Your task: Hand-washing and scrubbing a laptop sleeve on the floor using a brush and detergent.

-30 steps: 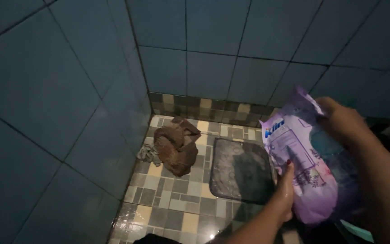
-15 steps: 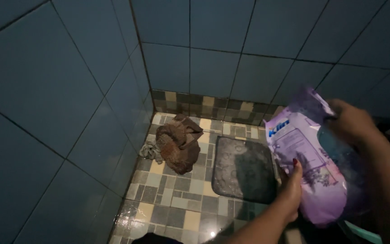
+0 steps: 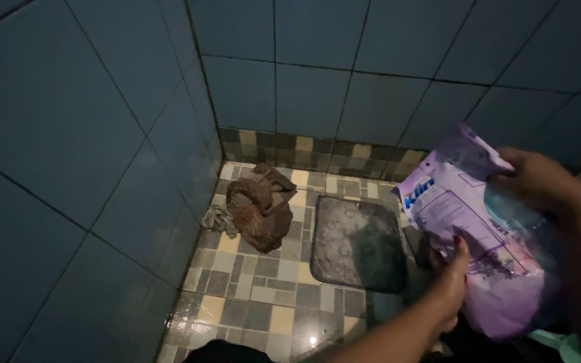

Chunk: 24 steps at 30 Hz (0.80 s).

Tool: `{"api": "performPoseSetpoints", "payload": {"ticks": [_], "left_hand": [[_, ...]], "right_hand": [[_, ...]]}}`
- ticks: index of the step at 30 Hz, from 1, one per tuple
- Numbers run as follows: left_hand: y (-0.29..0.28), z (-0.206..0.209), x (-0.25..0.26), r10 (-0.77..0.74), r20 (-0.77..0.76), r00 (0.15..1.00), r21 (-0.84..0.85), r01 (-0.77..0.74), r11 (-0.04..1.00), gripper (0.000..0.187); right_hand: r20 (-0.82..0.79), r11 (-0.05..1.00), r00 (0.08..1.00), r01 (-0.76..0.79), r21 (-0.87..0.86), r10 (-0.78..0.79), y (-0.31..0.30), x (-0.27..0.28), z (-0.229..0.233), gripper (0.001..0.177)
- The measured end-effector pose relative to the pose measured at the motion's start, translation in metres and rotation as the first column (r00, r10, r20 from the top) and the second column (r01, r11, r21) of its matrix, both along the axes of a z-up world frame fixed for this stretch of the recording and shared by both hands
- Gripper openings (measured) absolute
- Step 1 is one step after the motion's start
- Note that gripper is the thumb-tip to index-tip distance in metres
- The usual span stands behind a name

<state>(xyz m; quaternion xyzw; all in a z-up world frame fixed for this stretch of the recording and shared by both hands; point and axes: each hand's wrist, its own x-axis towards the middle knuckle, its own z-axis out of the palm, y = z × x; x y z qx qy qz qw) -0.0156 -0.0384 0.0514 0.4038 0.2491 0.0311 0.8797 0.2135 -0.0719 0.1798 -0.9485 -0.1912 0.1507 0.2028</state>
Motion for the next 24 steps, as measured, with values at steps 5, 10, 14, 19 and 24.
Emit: {"api": "performPoseSetpoints", "payload": {"ticks": [5,10,14,19,24], "left_hand": [[-0.013,-0.015,0.012,-0.210,0.171,0.963,-0.169,0.239,0.956,0.102],[-0.013,0.012,0.002,-0.078,0.007,0.997,-0.078,0.078,0.994,0.097],[-0.009,0.007,0.010,-0.134,-0.059,0.989,-0.063,0.130,0.989,0.099],[0.017,-0.005,0.026,-0.021,0.062,0.998,0.050,0.018,0.999,0.095],[0.036,0.004,0.023,0.073,0.241,0.968,0.068,-0.092,0.993,0.081]], "right_hand": [[0.204,0.947,0.979,0.067,-0.315,-0.002,-0.016,0.017,-0.008,0.048],[0.260,0.907,0.962,0.036,-0.420,0.082,-0.023,0.016,-0.005,0.051],[0.368,0.879,0.929,0.193,-0.437,-0.021,-0.043,0.046,-0.039,0.053],[0.363,0.938,0.925,0.220,-0.267,-0.114,-0.021,0.000,-0.005,0.051],[0.397,0.954,0.911,0.209,-0.214,-0.111,0.000,-0.008,-0.004,0.055]]}}
